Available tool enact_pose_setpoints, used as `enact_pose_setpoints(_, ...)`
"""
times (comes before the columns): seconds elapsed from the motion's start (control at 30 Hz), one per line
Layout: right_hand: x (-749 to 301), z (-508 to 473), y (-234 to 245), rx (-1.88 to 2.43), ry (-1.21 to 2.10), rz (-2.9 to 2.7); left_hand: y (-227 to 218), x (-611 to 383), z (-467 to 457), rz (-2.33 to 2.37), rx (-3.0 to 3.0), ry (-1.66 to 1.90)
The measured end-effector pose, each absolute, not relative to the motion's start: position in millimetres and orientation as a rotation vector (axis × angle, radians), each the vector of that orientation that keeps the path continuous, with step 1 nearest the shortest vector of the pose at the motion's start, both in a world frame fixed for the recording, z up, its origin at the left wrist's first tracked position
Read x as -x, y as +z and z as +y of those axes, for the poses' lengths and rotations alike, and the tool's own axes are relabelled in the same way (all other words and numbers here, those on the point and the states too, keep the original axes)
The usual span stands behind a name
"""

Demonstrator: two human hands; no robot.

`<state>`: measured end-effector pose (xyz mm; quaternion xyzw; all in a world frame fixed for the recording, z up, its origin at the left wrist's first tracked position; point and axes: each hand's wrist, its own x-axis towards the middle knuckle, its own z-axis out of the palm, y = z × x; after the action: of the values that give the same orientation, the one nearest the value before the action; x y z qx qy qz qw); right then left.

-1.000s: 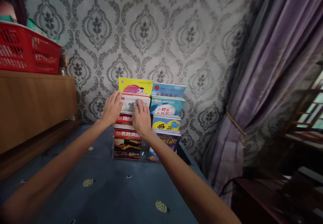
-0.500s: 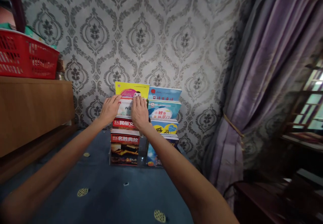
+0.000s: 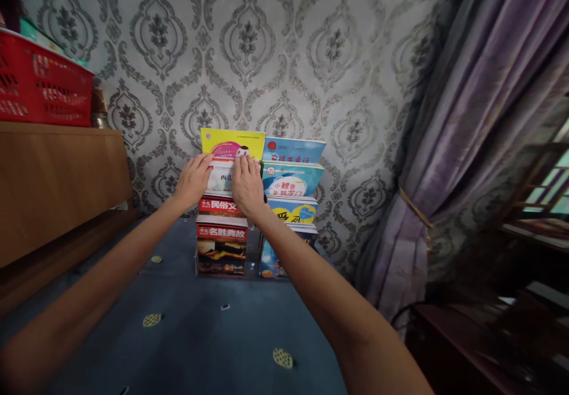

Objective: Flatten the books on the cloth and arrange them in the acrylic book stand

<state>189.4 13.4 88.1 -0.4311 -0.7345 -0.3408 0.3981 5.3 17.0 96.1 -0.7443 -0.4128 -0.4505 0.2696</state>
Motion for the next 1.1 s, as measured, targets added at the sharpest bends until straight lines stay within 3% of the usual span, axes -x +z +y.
enact_pose_setpoints(0.3,-206.8,-12.6,98.9,1.061,-0.770,-1.984,98.8,-11.9,-11.4,-1.224,1.977,-1.091)
enact_pose_setpoints(0.53,-293.1,-24.1,100.2,1.215,-0.835,-1.785,106.1,-79.2,-34.0,-1.045,2.101,-0.919)
enact_pose_setpoints(0.77,-353.5,-4.5,101.6,1.354,-0.813,-1.681,118.8,-134.3,-10.3,-1.016,2.109,-1.026)
enact_pose_setpoints(1.1,-351.0,15.1,92.4,1.291,-0.737,-1.630,130.3,-132.5,14.4,-0.969,2.160,-1.116)
